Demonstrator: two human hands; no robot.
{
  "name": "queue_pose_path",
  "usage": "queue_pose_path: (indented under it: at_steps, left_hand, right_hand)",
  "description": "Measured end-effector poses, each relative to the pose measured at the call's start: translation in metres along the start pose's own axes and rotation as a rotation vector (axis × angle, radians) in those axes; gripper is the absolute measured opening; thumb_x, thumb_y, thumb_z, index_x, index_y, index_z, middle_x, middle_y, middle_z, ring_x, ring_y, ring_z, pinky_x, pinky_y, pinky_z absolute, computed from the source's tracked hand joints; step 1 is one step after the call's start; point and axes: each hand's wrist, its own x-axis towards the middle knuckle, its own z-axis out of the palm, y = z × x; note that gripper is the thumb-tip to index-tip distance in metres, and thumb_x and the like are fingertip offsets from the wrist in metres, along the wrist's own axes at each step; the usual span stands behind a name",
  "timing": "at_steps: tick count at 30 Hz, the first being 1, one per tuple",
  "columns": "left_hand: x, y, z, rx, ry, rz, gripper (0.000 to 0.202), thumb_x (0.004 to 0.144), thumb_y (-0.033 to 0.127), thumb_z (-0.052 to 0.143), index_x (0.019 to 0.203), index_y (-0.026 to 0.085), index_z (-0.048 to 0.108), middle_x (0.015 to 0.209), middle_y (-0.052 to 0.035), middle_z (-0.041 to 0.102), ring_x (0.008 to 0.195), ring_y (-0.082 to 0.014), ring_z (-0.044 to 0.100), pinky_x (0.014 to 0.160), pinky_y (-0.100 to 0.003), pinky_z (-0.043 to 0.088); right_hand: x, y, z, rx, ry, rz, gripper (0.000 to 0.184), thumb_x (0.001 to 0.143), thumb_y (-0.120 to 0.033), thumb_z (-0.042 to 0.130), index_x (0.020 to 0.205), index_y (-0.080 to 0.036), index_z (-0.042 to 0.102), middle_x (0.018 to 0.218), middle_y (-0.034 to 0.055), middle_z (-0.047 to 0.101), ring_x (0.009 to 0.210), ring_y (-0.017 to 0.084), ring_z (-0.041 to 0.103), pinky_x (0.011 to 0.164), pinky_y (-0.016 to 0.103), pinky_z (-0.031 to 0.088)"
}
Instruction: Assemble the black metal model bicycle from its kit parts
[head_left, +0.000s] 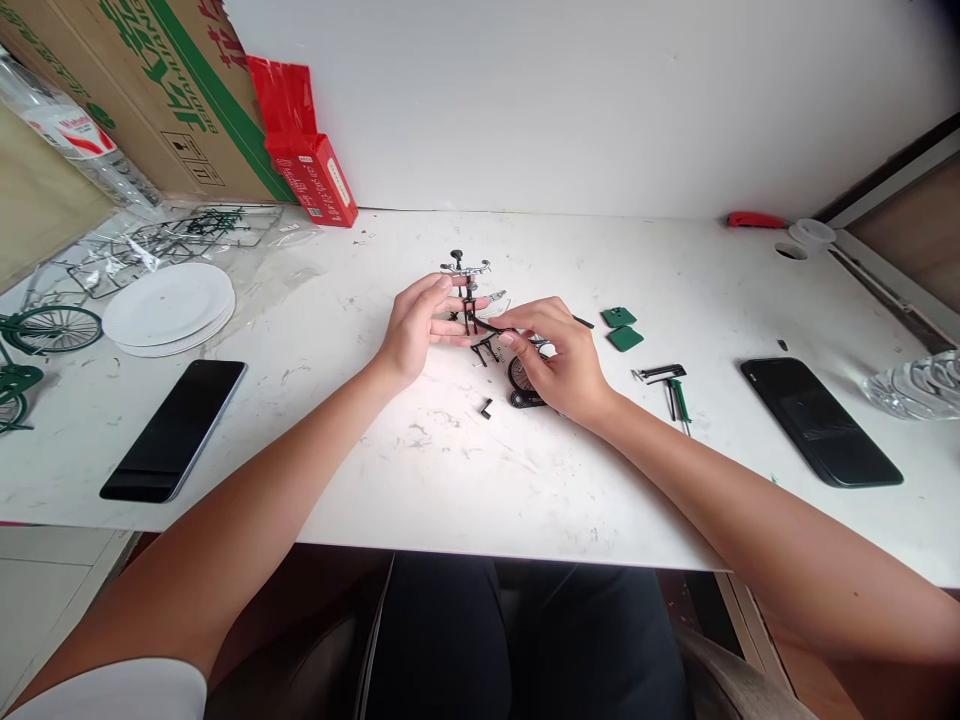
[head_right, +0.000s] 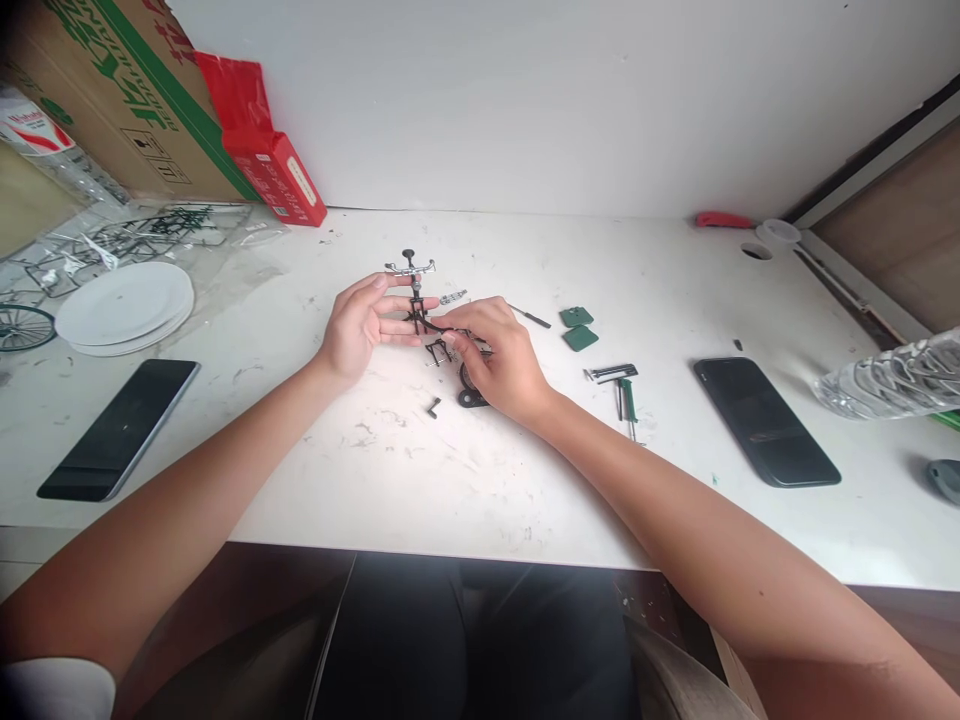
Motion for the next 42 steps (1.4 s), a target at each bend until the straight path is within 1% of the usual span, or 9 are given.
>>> queue_pose_path:
  at_steps: [9,11,17,21,25,29,34,39,42]
  left_hand:
    - [-0.006,0.003,0.006,0.001,-0.069,-0.010,0.062,0.096,0.071,0.064,0.133,0.020,0.067,0.125,-0.0163,0.083,0.104,-0.0381,0.084,0.079,-0.043,0.068]
    - [-0.007,0.003,0.008,-0.003,-0.079,-0.012,0.062,0.097,0.070,0.064,0.132,0.020,0.068,0.125,-0.0165,0.083,0.104,-0.0381,0.084,0.078,-0.043,0.068]
    - [-0.012,0.003,0.014,-0.027,-0.115,-0.023,0.062,0.096,0.072,0.065,0.130,0.020,0.068,0.128,-0.0169,0.082,0.109,-0.0385,0.083,0.085,-0.046,0.067]
    - [-0.013,0.003,0.017,-0.051,-0.130,-0.020,0.061,0.096,0.070,0.065,0.129,0.019,0.067,0.132,-0.0181,0.080,0.110,-0.0376,0.082,0.085,-0.046,0.067]
    - [-0.014,0.003,0.020,-0.057,-0.140,-0.015,0.062,0.097,0.070,0.063,0.130,0.017,0.066,0.129,-0.0189,0.081,0.107,-0.0367,0.082,0.084,-0.045,0.067]
    - [-0.014,0.000,0.020,-0.055,-0.139,-0.025,0.065,0.096,0.071,0.062,0.131,0.017,0.066,0.129,-0.0192,0.081,0.107,-0.0371,0.082,0.086,-0.047,0.066]
    - [-0.014,-0.001,0.019,-0.072,-0.148,-0.018,0.062,0.097,0.068,0.064,0.130,0.016,0.067,0.125,-0.0191,0.082,0.106,-0.0371,0.082,0.088,-0.048,0.066]
    - [-0.012,-0.002,0.017,-0.104,-0.168,-0.005,0.060,0.097,0.064,0.065,0.133,0.015,0.066,0.123,-0.0186,0.082,0.108,-0.0371,0.082,0.093,-0.052,0.065]
    - [-0.011,-0.001,0.015,-0.110,-0.178,-0.013,0.053,0.095,0.052,0.069,0.133,0.015,0.066,0.119,-0.0160,0.083,0.107,-0.0358,0.082,0.095,-0.053,0.065]
  right_hand:
    - [-0.001,0.000,0.002,0.011,0.022,0.040,0.020,0.107,-0.040,0.071,0.118,-0.029,0.083,0.110,0.0075,0.085,0.103,0.028,0.073,0.096,0.052,0.061]
    - [-0.001,0.001,0.002,0.023,0.030,0.064,0.018,0.105,-0.041,0.074,0.115,-0.028,0.084,0.108,0.0072,0.085,0.102,0.028,0.073,0.092,0.050,0.062]
    - [-0.004,0.002,0.003,0.059,0.042,0.089,0.014,0.100,-0.041,0.082,0.108,-0.029,0.085,0.107,0.0054,0.086,0.101,0.027,0.074,0.085,0.048,0.063]
    - [-0.005,0.001,0.004,0.060,0.075,0.139,0.020,0.098,-0.047,0.083,0.103,-0.028,0.085,0.107,0.0060,0.087,0.102,0.028,0.074,0.074,0.043,0.063]
    - [-0.004,0.000,0.004,0.033,0.098,0.173,0.025,0.098,-0.051,0.082,0.096,-0.026,0.086,0.099,0.0062,0.086,0.093,0.025,0.074,0.068,0.040,0.062]
    - [-0.003,-0.002,0.003,0.022,0.120,0.179,0.024,0.100,-0.049,0.081,0.097,-0.026,0.087,0.100,0.0058,0.088,0.095,0.025,0.077,0.069,0.039,0.064]
    - [-0.003,-0.006,0.002,0.069,0.170,0.208,0.023,0.096,-0.049,0.085,0.095,-0.027,0.088,0.102,0.0052,0.089,0.097,0.026,0.084,0.072,0.039,0.068]
    - [-0.004,-0.008,0.002,0.049,0.198,0.190,0.015,0.095,-0.042,0.087,0.095,-0.027,0.089,0.103,0.0035,0.089,0.092,0.024,0.085,0.068,0.036,0.067]
    - [-0.003,-0.008,0.002,0.039,0.215,0.196,0.017,0.096,-0.044,0.087,0.093,-0.027,0.089,0.100,0.0033,0.089,0.090,0.024,0.085,0.067,0.036,0.067]
